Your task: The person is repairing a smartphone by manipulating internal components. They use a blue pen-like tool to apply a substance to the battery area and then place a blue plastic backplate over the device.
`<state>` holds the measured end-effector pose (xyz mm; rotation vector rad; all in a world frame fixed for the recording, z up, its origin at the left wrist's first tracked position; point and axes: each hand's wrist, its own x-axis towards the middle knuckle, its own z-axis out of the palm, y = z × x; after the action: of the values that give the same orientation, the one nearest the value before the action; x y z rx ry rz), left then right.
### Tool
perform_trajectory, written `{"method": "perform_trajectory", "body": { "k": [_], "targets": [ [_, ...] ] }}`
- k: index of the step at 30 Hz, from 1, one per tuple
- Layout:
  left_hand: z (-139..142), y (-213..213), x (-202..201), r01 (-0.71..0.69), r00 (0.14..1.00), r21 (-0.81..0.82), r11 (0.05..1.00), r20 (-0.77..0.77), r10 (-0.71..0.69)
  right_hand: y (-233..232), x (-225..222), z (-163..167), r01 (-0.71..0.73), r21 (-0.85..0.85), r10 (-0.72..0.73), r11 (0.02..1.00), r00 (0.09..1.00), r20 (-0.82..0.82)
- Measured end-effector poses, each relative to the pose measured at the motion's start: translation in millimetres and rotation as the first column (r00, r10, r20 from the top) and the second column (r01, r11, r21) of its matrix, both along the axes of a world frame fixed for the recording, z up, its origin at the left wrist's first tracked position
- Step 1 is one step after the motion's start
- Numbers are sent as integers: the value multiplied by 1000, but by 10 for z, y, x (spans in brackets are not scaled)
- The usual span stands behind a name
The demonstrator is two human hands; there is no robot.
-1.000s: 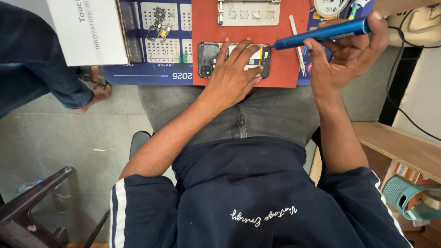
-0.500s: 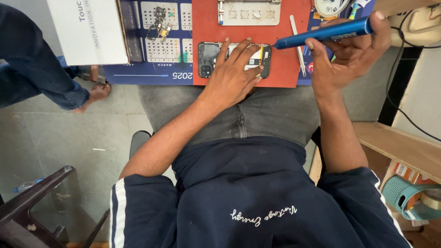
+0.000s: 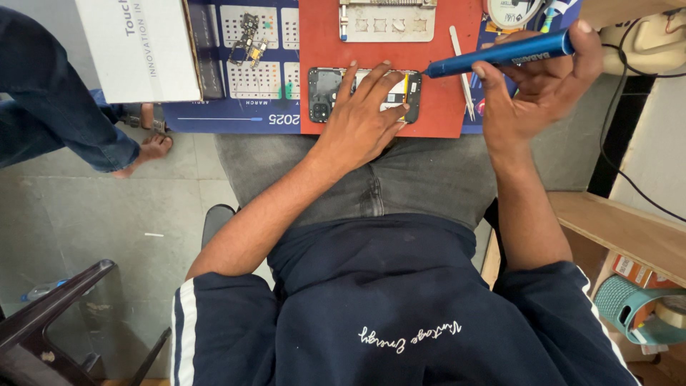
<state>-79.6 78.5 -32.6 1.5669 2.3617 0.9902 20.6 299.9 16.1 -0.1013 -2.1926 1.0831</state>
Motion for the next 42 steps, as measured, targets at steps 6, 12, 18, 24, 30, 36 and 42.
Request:
{"method": "perform_trajectory", "body": {
  "k": [6, 12, 18, 24, 30, 36, 42],
  "targets": [
    [8, 0, -4, 0, 1000, -4, 1000, -5, 0, -7, 4, 9, 2, -11, -2, 1000, 1000, 8],
    [12, 2, -7, 2, 1000, 1, 1000, -2, -2, -5, 19, -16, 3, -17, -3, 1000, 1000, 5],
    [28, -6, -4, 3, 1000, 5, 1000, 1, -3, -13, 17, -18, 7, -48, -7, 999, 1000, 11],
    [13, -1, -4, 0, 1000, 16, 1000, 2, 0, -53, 9, 14, 14, -46, -14, 999, 1000, 12],
    [-14, 4, 4, -5, 1000, 3, 1000, -7, 5, -131, -11, -2, -31, 45, 31, 999, 999, -15],
    [-19, 15, 9, -11, 1000, 6, 1000, 3, 11, -147, -77, -98, -71, 82, 75, 994, 996, -50],
    [8, 7, -5, -7, 1000, 5, 1000, 0, 7, -124, -59, -84, -28, 56, 29, 998, 999, -16]
  ]
}}
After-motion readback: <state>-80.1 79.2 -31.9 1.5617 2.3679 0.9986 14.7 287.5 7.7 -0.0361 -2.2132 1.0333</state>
